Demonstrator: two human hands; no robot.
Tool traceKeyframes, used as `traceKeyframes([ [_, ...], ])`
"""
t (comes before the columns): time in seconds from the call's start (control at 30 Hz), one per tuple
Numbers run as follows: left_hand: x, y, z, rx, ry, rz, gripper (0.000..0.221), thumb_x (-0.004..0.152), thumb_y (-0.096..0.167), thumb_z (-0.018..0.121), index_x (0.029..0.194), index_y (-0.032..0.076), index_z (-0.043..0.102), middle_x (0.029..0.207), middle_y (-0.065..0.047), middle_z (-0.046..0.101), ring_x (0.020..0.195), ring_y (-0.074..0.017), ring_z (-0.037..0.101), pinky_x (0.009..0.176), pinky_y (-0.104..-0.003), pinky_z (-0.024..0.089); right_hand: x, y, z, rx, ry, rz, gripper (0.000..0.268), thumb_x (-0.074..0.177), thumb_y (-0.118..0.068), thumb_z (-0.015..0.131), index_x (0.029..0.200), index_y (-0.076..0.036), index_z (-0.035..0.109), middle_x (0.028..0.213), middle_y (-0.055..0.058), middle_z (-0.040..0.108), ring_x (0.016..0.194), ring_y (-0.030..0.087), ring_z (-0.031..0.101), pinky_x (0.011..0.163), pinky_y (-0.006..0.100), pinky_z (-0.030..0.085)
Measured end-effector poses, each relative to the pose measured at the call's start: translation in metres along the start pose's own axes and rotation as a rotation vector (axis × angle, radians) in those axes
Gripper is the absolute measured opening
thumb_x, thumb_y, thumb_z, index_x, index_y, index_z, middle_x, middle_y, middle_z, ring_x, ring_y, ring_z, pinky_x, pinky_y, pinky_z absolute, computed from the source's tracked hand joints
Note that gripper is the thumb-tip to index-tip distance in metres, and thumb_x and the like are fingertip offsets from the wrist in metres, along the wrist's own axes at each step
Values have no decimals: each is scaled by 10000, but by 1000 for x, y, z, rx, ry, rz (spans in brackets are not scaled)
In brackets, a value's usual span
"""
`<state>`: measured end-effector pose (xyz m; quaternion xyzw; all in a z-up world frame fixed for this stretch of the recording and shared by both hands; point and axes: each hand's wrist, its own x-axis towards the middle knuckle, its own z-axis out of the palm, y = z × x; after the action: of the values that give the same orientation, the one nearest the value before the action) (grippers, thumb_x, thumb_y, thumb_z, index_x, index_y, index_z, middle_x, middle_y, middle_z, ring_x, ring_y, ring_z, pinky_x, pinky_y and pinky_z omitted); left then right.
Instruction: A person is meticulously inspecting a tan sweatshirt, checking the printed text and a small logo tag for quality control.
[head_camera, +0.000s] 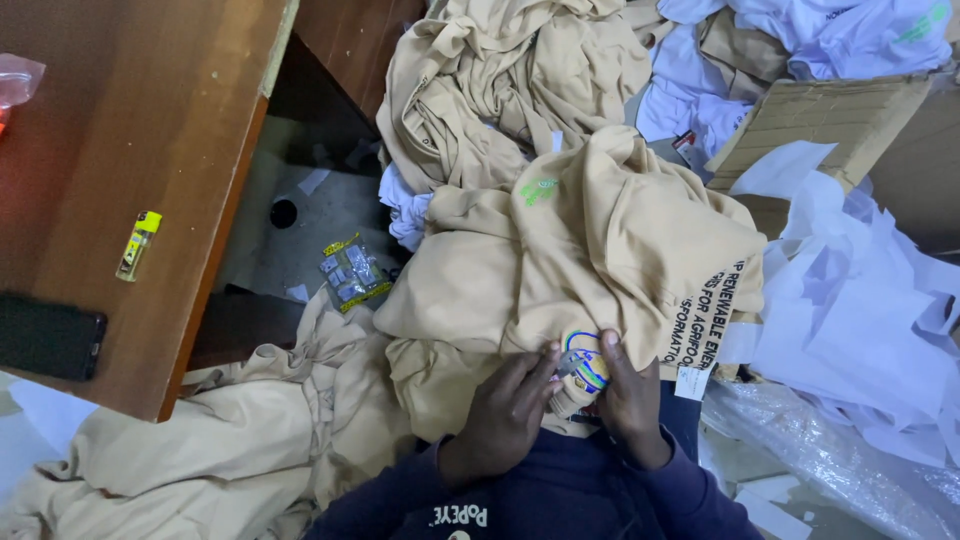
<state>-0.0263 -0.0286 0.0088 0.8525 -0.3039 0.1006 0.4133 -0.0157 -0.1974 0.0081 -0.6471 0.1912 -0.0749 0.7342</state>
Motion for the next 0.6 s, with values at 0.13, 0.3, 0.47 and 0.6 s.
traceKeyframes([
  [0.13,-3,-1,2,23,32,-51,448,1050,35,679,1472,-48,553,1248,-221,646,1119,-353,713,956,-426,608,-3,-4,1,-93,-41,-45,307,1100,-256,550,967,-33,714,1000,74,777,922,143,723,878,314,577],
  [0.3,-1,-1,1,-18,-21,-3,445,1083,24,605,1503,-82,501,1319,-250,635,1182,-386,674,988,-450,582,-7,-9,5,119,-2,32,230,1080,-244,603,1035,-49,716,986,68,768,883,149,735,799,321,612],
  [0.47,-6,-9,3,19,-118,91,439,1068,9,594,1495,-65,521,1375,-230,643,1199,-382,662,1026,-466,548,-3,-4,0,-122,8,-82,266,1086,-265,583,966,-49,679,1020,73,735,958,153,697,939,316,541],
  [0.6,-5,-11,-2,33,-188,120,560,957,-81,498,1516,-80,499,1431,-254,619,1237,-389,645,1065,-471,524,-2,-6,0,-115,34,-33,256,1083,-263,591,959,-61,690,992,57,735,930,146,698,917,319,550],
])
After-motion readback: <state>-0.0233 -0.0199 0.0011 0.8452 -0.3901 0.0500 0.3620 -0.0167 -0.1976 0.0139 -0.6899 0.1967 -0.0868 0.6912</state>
